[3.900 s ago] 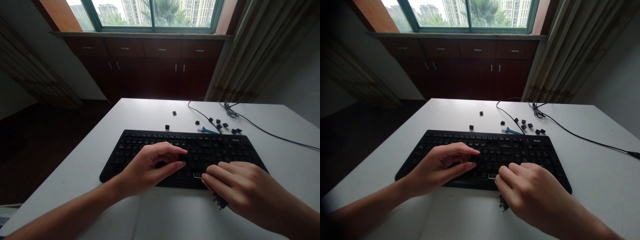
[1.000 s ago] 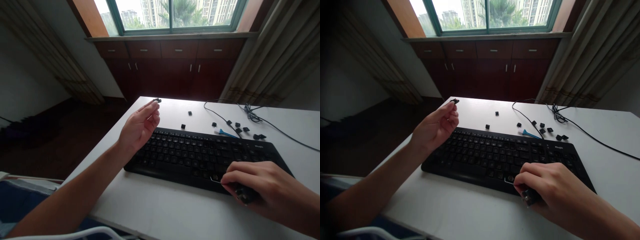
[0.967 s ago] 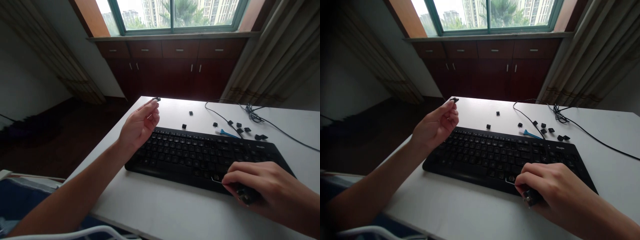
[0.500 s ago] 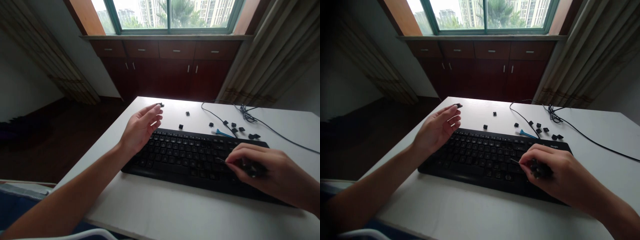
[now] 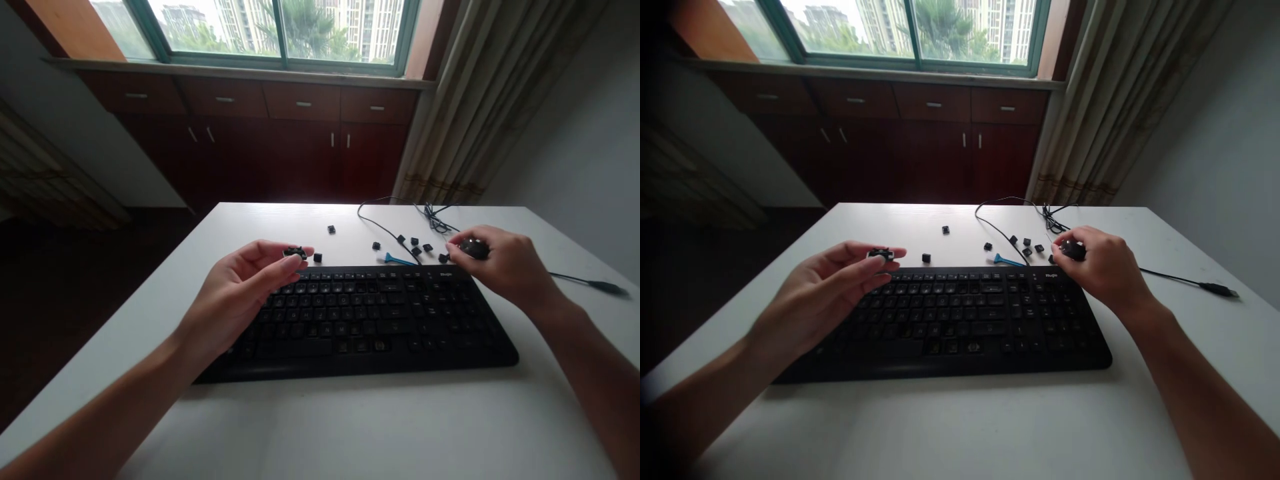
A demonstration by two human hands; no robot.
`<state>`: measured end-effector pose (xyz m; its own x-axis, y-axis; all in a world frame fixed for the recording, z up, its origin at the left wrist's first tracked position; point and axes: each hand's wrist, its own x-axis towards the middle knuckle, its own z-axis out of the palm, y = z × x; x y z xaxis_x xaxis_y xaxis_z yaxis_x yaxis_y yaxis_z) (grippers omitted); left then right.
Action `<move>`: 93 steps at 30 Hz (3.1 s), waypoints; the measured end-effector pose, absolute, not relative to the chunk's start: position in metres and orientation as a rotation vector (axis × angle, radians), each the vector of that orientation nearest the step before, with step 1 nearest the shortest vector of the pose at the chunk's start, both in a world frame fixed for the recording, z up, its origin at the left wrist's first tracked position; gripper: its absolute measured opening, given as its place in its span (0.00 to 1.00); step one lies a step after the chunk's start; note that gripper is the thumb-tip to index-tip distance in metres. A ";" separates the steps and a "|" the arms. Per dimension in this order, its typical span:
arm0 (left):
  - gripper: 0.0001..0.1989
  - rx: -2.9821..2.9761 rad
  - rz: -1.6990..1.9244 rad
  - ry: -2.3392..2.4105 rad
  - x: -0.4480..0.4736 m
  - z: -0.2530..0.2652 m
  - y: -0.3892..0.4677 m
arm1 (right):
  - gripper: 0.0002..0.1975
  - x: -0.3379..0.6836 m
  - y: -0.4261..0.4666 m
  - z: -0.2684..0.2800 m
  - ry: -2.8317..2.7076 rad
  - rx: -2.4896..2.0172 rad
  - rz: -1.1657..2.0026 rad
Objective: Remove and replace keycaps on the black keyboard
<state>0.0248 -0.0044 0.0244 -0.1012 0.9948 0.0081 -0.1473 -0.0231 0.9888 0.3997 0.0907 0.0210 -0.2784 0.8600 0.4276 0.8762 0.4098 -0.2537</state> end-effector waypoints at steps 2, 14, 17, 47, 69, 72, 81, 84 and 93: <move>0.13 1.070 1.327 1.175 0.026 0.025 -0.006 | 0.11 0.410 0.099 0.018 -2.115 -1.580 -0.088; 0.14 1.095 1.280 1.226 0.020 0.015 -0.005 | 0.20 0.452 0.116 0.019 -1.803 -2.242 -0.267; 0.14 1.109 1.272 1.208 0.022 0.014 -0.006 | 0.21 0.450 0.116 0.019 -1.824 -2.275 -0.275; 0.15 1.261 1.165 1.240 0.028 0.010 -0.009 | 0.24 0.483 0.127 0.008 -1.789 -2.538 -0.178; 0.15 1.337 1.129 1.278 0.028 0.012 -0.010 | 0.20 0.463 0.124 0.000 -2.207 -2.144 -0.196; 0.16 1.364 1.114 1.299 0.029 0.014 -0.011 | 0.20 0.462 0.124 0.000 -2.215 -2.122 -0.196; 0.15 1.414 1.133 1.290 0.032 0.012 -0.011 | 0.20 0.461 0.122 0.002 -2.212 -2.044 -0.191; 0.16 1.545 1.102 1.278 0.032 0.011 -0.012 | 0.19 0.453 0.119 0.002 -2.238 -1.942 -0.239; 0.12 1.913 1.075 1.253 0.038 0.010 -0.017 | 0.12 0.386 0.073 0.018 -2.273 -1.342 -0.261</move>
